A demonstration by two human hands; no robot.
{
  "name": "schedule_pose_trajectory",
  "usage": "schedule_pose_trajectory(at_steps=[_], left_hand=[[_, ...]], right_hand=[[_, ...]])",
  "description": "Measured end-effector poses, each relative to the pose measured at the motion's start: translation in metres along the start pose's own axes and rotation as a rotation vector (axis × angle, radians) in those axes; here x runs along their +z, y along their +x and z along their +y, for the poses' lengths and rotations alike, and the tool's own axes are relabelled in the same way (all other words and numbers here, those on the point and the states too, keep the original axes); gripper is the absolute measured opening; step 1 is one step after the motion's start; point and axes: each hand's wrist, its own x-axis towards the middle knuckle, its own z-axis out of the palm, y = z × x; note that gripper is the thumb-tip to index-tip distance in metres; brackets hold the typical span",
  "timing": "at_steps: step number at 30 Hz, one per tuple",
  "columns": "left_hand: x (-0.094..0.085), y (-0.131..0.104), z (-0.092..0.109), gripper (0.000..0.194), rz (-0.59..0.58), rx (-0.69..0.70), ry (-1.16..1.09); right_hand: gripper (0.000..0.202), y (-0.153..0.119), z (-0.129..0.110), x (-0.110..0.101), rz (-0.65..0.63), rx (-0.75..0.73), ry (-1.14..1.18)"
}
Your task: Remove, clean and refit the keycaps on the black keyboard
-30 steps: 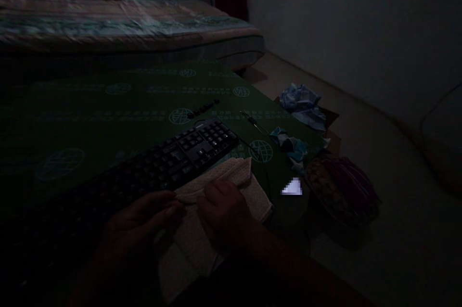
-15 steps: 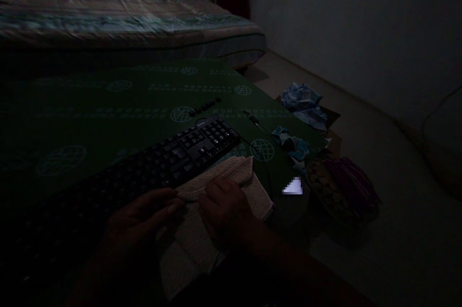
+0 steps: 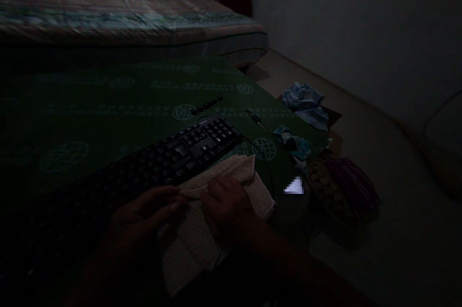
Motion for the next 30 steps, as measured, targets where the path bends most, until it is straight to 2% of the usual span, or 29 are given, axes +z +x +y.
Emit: schedule_pose_trajectory(at_steps=[4, 9, 14, 21, 30], left_hand=[[0.0000, 0.0010, -0.0025, 0.038, 0.033, -0.013, -0.015], [-0.0020, 0.0005, -0.0021, 0.042, -0.013, 0.009, 0.021], [-0.0030, 0.0013, -0.0009, 0.047, -0.019, 0.004, -0.039], [-0.0017, 0.0001, 0.0013, 0.047, -0.026, -0.033, -0.053], [-0.0044, 0.0016, -0.0050, 0.046, -0.050, 0.002, -0.041]], right_hand=[[0.009, 0.0000, 0.0003, -0.0003, -0.017, 0.001, 0.004], [0.011, -0.0005, 0.0001, 0.0003, -0.009, 0.003, 0.002], [0.012, -0.0009, 0.0000, 0.0005, 0.001, -0.001, -0.009], [0.008, -0.0003, -0.0002, -0.0020, -0.029, 0.004, 0.005], [0.008, 0.0003, -0.0013, -0.0020, -0.032, 0.011, 0.003]])
